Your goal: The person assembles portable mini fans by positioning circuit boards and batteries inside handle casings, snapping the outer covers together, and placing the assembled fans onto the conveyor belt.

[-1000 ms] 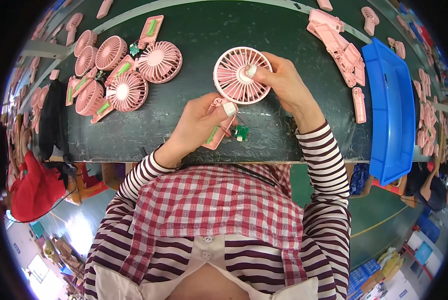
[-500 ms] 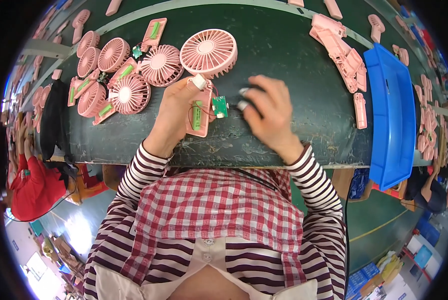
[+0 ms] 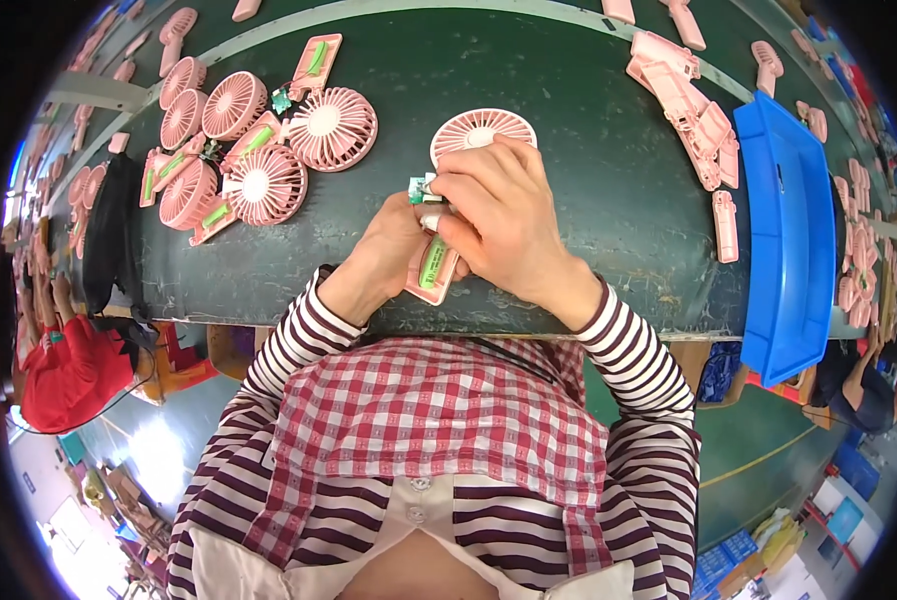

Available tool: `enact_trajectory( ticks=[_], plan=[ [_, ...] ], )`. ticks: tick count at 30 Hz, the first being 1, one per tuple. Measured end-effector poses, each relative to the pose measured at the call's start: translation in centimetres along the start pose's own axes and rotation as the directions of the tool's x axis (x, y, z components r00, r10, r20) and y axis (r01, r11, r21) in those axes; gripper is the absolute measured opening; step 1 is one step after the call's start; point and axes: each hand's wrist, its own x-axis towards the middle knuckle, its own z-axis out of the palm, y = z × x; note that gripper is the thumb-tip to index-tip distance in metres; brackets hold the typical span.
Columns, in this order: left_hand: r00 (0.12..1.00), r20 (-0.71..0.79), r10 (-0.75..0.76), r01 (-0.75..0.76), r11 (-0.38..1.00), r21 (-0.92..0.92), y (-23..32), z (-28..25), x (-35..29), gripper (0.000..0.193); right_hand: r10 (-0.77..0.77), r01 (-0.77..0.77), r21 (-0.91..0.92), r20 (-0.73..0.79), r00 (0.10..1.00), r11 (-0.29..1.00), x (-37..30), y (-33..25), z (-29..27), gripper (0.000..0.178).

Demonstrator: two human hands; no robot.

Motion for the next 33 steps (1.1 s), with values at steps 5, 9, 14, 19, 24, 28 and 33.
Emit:
enact_trajectory(
  ticks=[5, 9, 14, 19, 24, 28, 33],
  plan=[
    [0.997, -0.033, -0.072, 0.073, 0.997, 0.034, 0.2, 0.0, -0.1, 0.015, 0.061, -0.083, 0.091, 0.226, 0.972, 0.992, 1.0, 0.0, -1.3, 0.026],
    [0.996, -0.061, -0.067, 0.072, 0.993, 0.089, 0.2, 0.1, -0.1, 0.015, 0.076, -0.107, 0.127, 0.229, 0.97, 0.986, 0.5, 0.5, -1.2, 0.025],
    [0.999, -0.031, -0.023, 0.026, 0.996, 0.087, 0.1, 0.0, -0.1, 0.017, -0.076, 0.092, -0.111, 0.135, 0.988, 0.99, -0.1, -0.3, -1.1, 0.022],
    [0.998, -0.052, -0.04, 0.046, 0.992, 0.12, 0.0, -0.2, 0.2, 0.016, -0.006, 0.027, -0.085, 0.239, 0.971, 0.996, 0.6, -0.4, -1.5, 0.022],
    [0.994, -0.082, -0.077, 0.09, 0.981, 0.174, 0.7, 0.4, 0.2, 0.017, 0.011, 0.002, -0.053, 0.243, 0.97, 0.999, 0.4, 0.4, -1.5, 0.021],
    [0.999, -0.006, -0.049, 0.049, 0.987, 0.153, 0.7, -0.7, 0.3, 0.019, 0.021, -0.009, -0.117, 0.108, 0.994, 0.993, -0.5, -0.1, -1.3, 0.02],
    [1.0, 0.007, -0.023, 0.023, 0.995, -0.095, 0.7, -0.6, 0.4, 0.025, 0.034, -0.04, -0.122, -0.048, 0.998, 0.992, -2.4, -0.8, -0.2, 0.017]
  ],
)
